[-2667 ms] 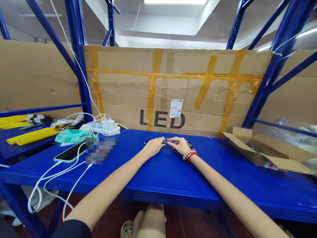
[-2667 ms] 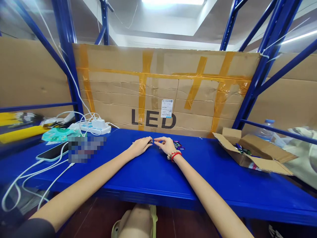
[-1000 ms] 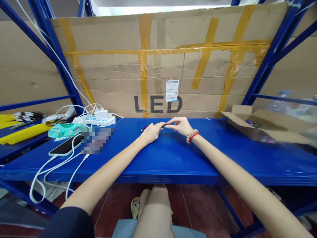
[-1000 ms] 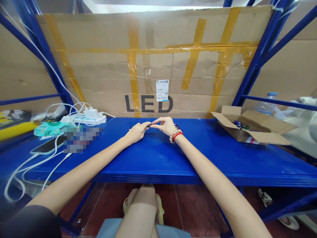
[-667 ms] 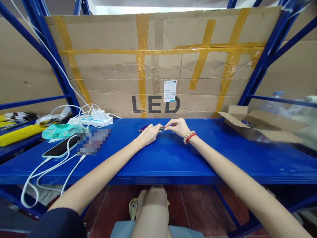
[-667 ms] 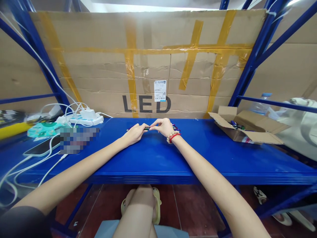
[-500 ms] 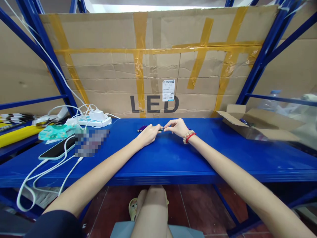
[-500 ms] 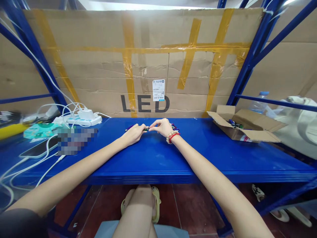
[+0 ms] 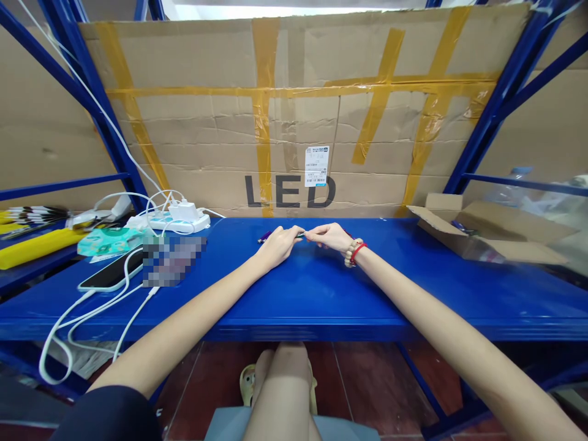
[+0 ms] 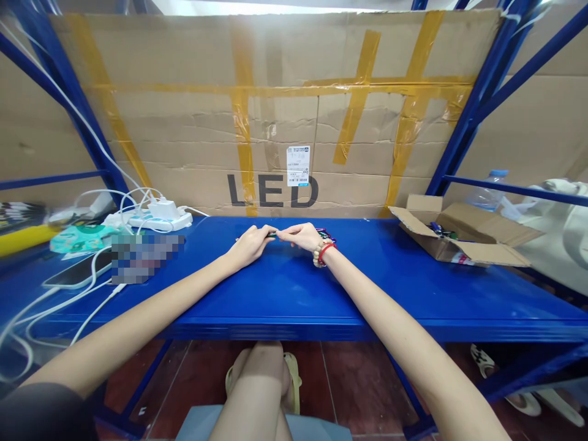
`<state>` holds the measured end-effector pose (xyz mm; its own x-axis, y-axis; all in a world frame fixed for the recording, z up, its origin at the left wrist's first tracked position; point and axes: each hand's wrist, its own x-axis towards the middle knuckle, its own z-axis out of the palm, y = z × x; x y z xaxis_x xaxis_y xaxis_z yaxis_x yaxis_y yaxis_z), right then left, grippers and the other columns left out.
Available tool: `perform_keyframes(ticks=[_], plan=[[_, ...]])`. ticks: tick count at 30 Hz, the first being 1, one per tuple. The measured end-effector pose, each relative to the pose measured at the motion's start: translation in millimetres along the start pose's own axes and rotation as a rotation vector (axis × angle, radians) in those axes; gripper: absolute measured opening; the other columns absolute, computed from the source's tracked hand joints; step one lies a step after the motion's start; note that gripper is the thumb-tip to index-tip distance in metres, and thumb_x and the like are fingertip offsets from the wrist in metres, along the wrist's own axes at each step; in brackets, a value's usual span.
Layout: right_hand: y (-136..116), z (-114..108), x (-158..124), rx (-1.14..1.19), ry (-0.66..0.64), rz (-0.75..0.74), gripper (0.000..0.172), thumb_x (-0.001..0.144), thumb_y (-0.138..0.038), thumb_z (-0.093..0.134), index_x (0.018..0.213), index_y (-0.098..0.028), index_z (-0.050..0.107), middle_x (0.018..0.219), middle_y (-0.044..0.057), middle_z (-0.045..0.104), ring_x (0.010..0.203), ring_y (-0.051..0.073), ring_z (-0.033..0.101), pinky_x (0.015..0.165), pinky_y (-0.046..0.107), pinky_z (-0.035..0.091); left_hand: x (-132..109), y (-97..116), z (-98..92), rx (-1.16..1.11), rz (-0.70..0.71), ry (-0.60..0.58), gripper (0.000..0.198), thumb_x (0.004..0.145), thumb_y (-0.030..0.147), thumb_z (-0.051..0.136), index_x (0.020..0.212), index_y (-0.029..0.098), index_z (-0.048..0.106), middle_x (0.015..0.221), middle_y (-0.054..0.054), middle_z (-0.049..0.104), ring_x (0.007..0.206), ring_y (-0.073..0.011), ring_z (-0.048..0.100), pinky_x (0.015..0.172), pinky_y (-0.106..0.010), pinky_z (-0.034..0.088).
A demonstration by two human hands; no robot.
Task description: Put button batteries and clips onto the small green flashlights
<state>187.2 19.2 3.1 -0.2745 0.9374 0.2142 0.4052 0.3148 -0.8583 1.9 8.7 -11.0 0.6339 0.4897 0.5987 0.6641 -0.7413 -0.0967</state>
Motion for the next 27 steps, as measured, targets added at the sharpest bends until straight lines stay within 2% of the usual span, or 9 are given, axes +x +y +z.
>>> perform_keyframes(ticks=[3,5,8,13,17,20,24,27], plan=[[0,-2,1,0.009,-0.013,0.065,0.043,0.058,-0.053,0.068,0.074,-0.014,0.071,0.062,0.002,0.061,0.049,0.006,0.042,0.041,0.018,0.031,0,-2,2.5,-0.003,0.018,-0.01,0.024,0.093,0.019,0.032,0.113,0.013,0.044,0.11,-0.01,0.063,0.097,-0.0182,0.06,0.076,-0.029,0.038],[0,-2,2,-0.006,-0.013,0.056,0.043,0.057,-0.053,0.069,0.072,-0.013,0.07,0.058,0.001,0.059,0.048,0.006,0.042,0.042,0.019,0.031,0,-4,4.7,0.003,0.018,-0.033,0.027,0.093,0.019,0.032,0.116,0.013,0.044,0.114,-0.011,0.061,0.1,-0.0193,0.059,0.078,-0.03,0.038],[0,-1,2,-0.043,0.026,-0.066,0.042,0.055,-0.052,0.071,0.071,-0.013,0.07,0.059,0.002,0.061,0.045,0.007,0.043,0.043,0.021,0.033,0,-4,7.2,-0.01,-0.034,-0.057,0.029,0.092,0.018,0.032,0.119,0.013,0.044,0.116,-0.011,0.06,0.101,-0.0206,0.058,0.08,-0.032,0.038],[-4,-5,0,-0.173,0.18,-0.31,0.038,0.059,-0.049,0.071,0.075,-0.015,0.07,0.068,0.004,0.067,0.044,0.008,0.047,0.048,0.023,0.038,1,0,6.1,-0.123,-0.122,-0.053,0.028,0.092,0.02,0.032,0.117,0.018,0.046,0.118,-0.007,0.059,0.095,-0.0192,0.058,0.08,-0.031,0.039],[-11,-14,1,-0.333,0.138,-0.507,0.03,0.066,-0.048,0.067,0.068,-0.018,0.07,0.072,0.002,0.066,0.05,0.008,0.048,0.052,0.022,0.037,3,3,-1.4,-0.198,-0.14,-0.101,0.025,0.093,0.022,0.031,0.111,0.02,0.049,0.105,-0.004,0.064,0.078,-0.0167,0.058,0.077,-0.03,0.039],[-17,-20,4,-0.433,0.088,-0.586,0.025,0.068,-0.046,0.067,0.068,-0.021,0.071,0.074,0.001,0.066,0.056,0.008,0.052,0.054,0.021,0.036,5,3,-9.1,-0.232,-0.139,-0.167,0.026,0.093,0.024,0.029,0.108,0.021,0.05,0.085,-0.001,0.065,0.071,-0.0162,0.054,0.076,-0.031,0.039],[-23,-24,6,-0.472,-0.018,-0.647,0.021,0.071,-0.043,0.066,0.07,-0.022,0.07,0.075,0.0,0.067,0.064,0.01,0.057,0.056,0.02,0.036,8,2,-16.8,-0.261,-0.141,-0.196,0.025,0.093,0.025,0.029,0.107,0.022,0.05,0.087,-0.001,0.063,0.072,-0.016,0.052,0.076,-0.031,0.039],[-24,-25,4,-0.465,-0.003,-0.655,0.024,0.072,-0.045,0.064,0.069,-0.022,0.07,0.071,0.0,0.066,0.062,0.01,0.057,0.054,0.02,0.036,9,3,-18.9,-0.35,-0.124,-0.218,0.026,0.093,0.023,0.029,0.108,0.022,0.05,0.092,-0.002,0.062,0.077,-0.0153,0.054,0.077,-0.029,0.04]])
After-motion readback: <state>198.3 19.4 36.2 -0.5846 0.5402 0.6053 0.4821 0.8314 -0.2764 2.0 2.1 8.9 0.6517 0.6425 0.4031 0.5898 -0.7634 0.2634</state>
